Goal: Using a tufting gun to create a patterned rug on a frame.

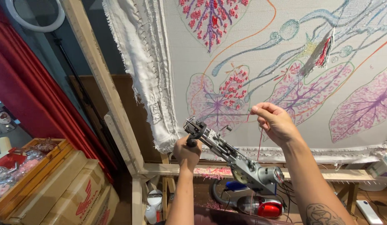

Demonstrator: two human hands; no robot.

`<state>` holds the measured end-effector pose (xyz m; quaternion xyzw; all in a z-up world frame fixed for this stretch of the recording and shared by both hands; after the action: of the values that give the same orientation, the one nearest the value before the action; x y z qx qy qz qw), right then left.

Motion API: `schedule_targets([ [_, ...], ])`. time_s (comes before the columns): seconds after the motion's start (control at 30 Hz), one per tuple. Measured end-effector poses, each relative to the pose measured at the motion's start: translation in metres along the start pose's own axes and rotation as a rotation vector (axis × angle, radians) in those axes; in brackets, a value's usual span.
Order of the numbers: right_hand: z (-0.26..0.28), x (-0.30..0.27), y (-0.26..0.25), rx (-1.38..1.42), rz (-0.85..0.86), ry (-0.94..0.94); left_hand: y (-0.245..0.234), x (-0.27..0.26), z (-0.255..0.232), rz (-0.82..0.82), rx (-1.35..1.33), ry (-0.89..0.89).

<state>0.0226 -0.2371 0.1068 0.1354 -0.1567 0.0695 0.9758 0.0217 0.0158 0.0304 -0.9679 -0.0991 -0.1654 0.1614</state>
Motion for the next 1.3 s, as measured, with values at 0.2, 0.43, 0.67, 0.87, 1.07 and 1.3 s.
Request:
schedule_targets([
  [0.2,0.017,-0.016,0.017,0.036,0.045,-0.034,0.005,0.006,0.005,-0.029,0.014,-0.111],
  [0.43,0.015,-0.026,0.023,-0.013,0.102,-0.107,0.0,-0.004,-0.002,-0.125,0.094,-0.189],
  [0.67,0.005,-0.03,0.034,0.048,0.15,-0.073,0.002,-0.006,0.003,-0.172,0.104,-0.118],
  [0.87,-0.007,-0.028,0.031,0.016,0.109,-0.041,0.006,-0.007,0.01,-0.186,0.135,-0.04],
  [1.07,-0.012,-0.03,0.032,0.057,0.119,0.011,0.004,-0.015,0.007,-0.199,0.162,-0.029],
  [1.3,-0.019,-0.034,0.031,0.05,0.065,0.058,0.007,-0.012,0.02,-0.214,0.149,0.014],
])
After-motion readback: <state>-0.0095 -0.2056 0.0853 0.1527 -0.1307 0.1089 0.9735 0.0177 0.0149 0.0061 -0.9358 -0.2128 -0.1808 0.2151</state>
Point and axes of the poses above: each hand's wrist, its own x-axis towards the middle knuckle, its own y-axis out of the palm, z = x × y, the point moved 4 cm from there along x, towards the middle knuckle, and after that the axes turned 14 degrees about z, right-handed, at the moved point
